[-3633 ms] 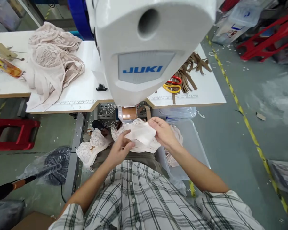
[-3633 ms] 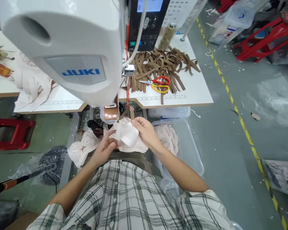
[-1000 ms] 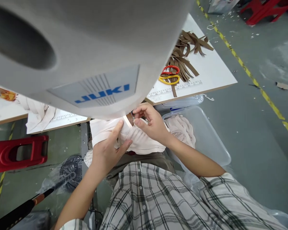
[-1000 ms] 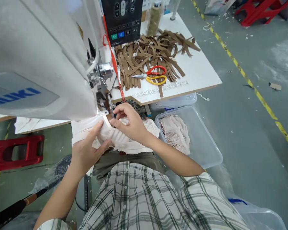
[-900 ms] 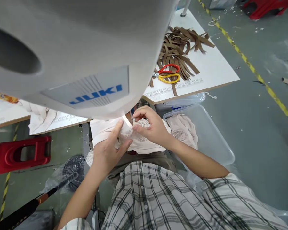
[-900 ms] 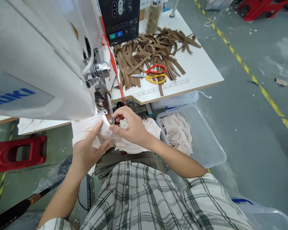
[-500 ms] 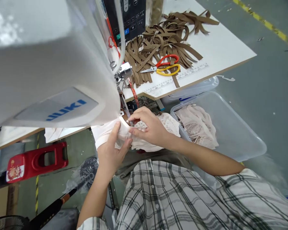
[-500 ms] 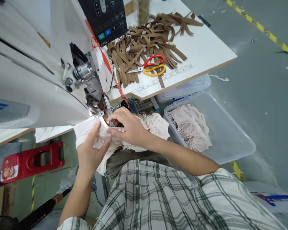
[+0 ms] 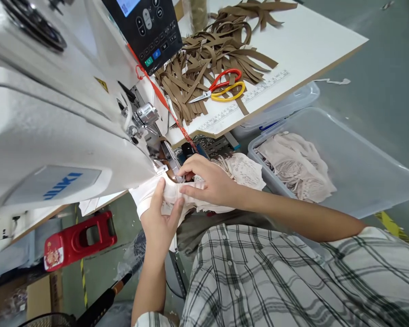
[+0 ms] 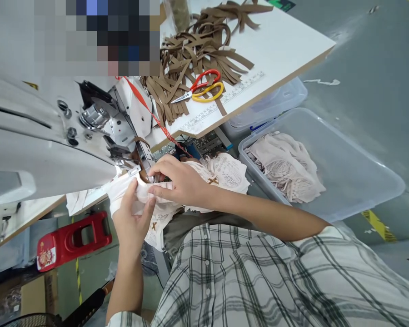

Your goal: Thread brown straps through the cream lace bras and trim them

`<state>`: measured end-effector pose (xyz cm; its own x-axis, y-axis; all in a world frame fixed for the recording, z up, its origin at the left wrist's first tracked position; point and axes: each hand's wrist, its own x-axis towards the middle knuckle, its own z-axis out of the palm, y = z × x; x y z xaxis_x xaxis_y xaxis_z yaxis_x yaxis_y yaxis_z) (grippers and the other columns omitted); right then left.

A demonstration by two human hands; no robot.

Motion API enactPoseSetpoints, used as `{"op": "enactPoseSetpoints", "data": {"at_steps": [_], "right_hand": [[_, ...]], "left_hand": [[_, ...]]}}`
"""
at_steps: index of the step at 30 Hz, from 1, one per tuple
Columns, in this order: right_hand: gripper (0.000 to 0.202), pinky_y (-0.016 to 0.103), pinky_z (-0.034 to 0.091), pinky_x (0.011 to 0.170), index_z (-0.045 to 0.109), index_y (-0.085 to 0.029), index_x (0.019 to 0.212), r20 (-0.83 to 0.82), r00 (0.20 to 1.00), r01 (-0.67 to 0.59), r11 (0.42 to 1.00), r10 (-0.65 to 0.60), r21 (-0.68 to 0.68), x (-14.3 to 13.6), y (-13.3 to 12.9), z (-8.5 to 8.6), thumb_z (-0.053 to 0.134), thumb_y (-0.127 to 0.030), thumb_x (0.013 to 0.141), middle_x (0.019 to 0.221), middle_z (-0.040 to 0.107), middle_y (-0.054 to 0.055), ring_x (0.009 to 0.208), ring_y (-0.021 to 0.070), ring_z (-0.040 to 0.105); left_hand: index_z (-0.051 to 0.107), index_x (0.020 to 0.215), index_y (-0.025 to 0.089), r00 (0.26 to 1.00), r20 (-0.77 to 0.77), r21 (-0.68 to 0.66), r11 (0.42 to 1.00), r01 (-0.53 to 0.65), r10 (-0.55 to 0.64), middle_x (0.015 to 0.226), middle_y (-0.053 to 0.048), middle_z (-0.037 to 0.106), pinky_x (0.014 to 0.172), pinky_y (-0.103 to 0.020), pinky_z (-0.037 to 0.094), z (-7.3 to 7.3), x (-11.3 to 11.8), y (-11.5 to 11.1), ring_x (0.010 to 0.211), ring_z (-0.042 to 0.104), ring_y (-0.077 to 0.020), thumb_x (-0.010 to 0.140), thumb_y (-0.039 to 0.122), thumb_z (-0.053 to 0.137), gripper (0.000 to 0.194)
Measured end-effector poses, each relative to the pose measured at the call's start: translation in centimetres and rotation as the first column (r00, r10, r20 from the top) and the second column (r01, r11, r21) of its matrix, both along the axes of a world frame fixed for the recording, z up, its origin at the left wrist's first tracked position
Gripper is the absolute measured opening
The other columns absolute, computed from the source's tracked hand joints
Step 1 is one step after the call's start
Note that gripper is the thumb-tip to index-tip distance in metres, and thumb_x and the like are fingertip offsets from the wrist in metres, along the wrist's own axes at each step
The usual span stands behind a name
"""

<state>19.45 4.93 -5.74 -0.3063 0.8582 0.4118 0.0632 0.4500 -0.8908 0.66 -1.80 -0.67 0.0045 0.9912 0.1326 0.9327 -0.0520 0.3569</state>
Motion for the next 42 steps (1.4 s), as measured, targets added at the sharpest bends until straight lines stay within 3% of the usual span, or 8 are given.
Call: {"op": "enactPoseSetpoints", "data": {"at_steps": [12,18,22,25,28,31,35,42], "right_hand": [[0.036,0.03,0.046,0.077,0.06,-0.02,0.106,0.061,0.998,0.032,0.994,-0.026,-0.106,0.5,-0.9,0.9,0.071,-0.046,0.083,0.092,0.066,0.003,0.085,0.0177,0.061],[0.025,0.03,0.045,0.076,0.062,-0.02,0.102,0.084,0.996,0.021,0.956,0.003,-0.293,1.0,-3.4,0.7,0.068,-0.039,0.087,0.093,0.067,0.003,0.087,0.0181,0.061],[0.019,0.027,0.044,0.07,0.065,-0.019,0.091,-0.054,0.998,-0.048,0.898,0.028,-0.437,1.6,-4.5,0.2,0.056,-0.035,0.095,0.084,0.063,0.001,0.079,0.0146,0.058],[0.021,0.026,0.041,0.069,0.065,-0.017,0.084,-0.047,0.999,-0.023,0.916,0.004,-0.401,2.5,-4.7,0.2,0.057,-0.034,0.094,0.079,0.058,0.0,0.075,0.0131,0.054],[0.021,0.026,0.039,0.065,0.064,-0.017,0.08,0.02,0.998,-0.049,0.933,0.06,-0.357,3.6,-4.7,0.3,0.059,-0.032,0.093,0.076,0.056,-0.001,0.071,0.0121,0.051],[0.02,0.026,0.038,0.065,0.064,-0.017,0.078,0.068,0.981,-0.154,0.941,0.182,-0.302,4.3,-4.8,0.8,0.06,-0.03,0.092,0.073,0.055,-0.001,0.069,0.0122,0.051],[0.018,0.027,0.039,0.067,0.063,-0.018,0.078,0.17,0.939,-0.269,0.946,0.299,-0.179,4.8,-5.0,1.7,0.056,-0.026,0.093,0.072,0.057,-0.001,0.068,0.0118,0.051],[0.021,0.033,0.04,0.068,0.066,-0.022,0.079,0.53,0.84,-0.266,0.94,0.118,0.212,5.7,-5.0,2.1,0.054,-0.03,0.095,0.073,0.063,0.003,0.071,0.0168,0.055]], "left_hand": [[0.043,0.148,0.02,0.999,0.027,0.005,0.999,0.04,-0.04,0.134,-0.015,0.065,0.083,-0.035,0.059,-0.4,0.3,-0.3,0.111,0.067,-0.0282,0.087,0.046,0.067,0.071],[0.008,0.16,0.019,0.981,0.065,0.082,0.981,0.178,-0.183,0.161,-0.025,0.027,0.102,-0.048,0.051,-3.0,3.0,-4.2,0.142,0.041,-0.0393,0.083,0.053,0.07,0.105],[0.005,0.16,0.016,0.95,0.194,-0.015,0.967,0.253,-0.246,0.153,-0.027,0.041,0.092,-0.046,0.058,-3.5,4.9,-6.7,0.131,0.055,-0.0372,0.089,0.049,0.064,0.098],[0.008,0.158,0.015,0.868,0.436,-0.18,0.922,0.344,-0.239,0.123,-0.02,0.069,0.079,-0.039,0.061,-3.0,4.7,-7.2,0.105,0.071,-0.0289,0.094,0.043,0.058,0.086],[0.043,0.143,0.02,0.825,0.535,-0.2,0.922,0.331,-0.18,0.095,-0.006,0.077,0.076,-0.032,0.06,-2.2,3.6,-6.6,0.083,0.074,-0.0194,0.098,0.032,0.054,0.048],[0.058,0.125,0.022,0.854,0.449,0.036,0.96,0.279,-0.265,0.11,-0.008,0.073,0.093,-0.038,0.055,-1.4,2.6,-5.0,0.104,0.069,-0.0212,0.096,0.022,0.053,0.029],[0.037,0.145,0.018,0.749,0.354,0.14,0.824,0.55,-0.56,0.142,-0.017,0.055,0.114,-0.051,0.038,-0.5,2.5,-2.5,0.137,0.048,-0.0265,0.095,0.016,0.046,0.051],[0.059,0.093,0.022,0.755,0.109,0.29,0.747,0.598,-0.647,0.07,0.001,0.061,0.081,-0.034,0.055,-1.3,1.6,-1.8,0.071,0.061,-0.0158,0.087,0.016,0.061,0.009]]}}
